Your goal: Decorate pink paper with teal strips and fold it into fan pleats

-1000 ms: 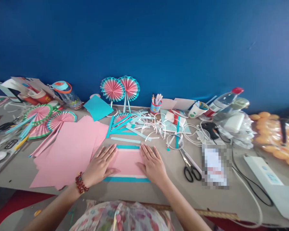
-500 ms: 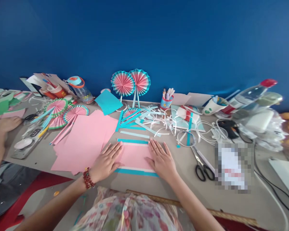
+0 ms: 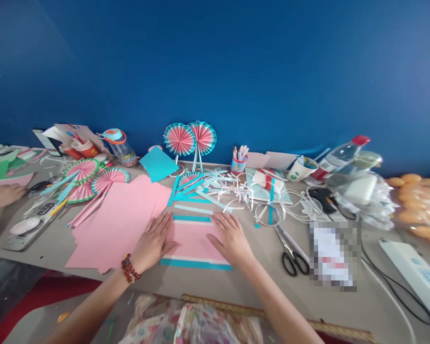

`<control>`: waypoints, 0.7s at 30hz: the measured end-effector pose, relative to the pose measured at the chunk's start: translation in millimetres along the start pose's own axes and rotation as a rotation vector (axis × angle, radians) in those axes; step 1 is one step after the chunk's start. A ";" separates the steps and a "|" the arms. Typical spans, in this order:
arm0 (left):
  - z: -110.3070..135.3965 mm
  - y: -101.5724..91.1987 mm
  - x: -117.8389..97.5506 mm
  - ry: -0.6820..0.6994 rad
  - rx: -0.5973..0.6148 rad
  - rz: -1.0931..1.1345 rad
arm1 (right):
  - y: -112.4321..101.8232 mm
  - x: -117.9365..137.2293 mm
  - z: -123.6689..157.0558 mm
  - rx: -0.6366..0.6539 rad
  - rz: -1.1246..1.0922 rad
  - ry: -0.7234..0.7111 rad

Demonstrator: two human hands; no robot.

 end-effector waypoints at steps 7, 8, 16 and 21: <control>1.8 0.9 -27.8 0.119 -0.035 -0.040 | 23.1 47.5 -38.9 0.072 -0.134 -0.047; 2.3 0.4 -31.2 0.131 -0.043 -0.046 | 26.4 49.4 -40.1 0.067 -0.135 -0.030; -19.0 15.7 -28.0 0.070 -0.088 -0.078 | 34.0 31.1 -34.4 0.089 -0.213 0.100; -27.9 26.0 -29.0 0.044 -0.080 -0.078 | 29.8 12.2 -30.5 0.186 -0.169 0.309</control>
Point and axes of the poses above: each hand's wrist, its own z-axis away from the middle knuckle, its own y-axis out of the palm, x = y × z, the point moved 8 cm from there along -z, towards the middle knuckle, and after that the axes turned 3 degrees about -y, right-handed, at the moved point
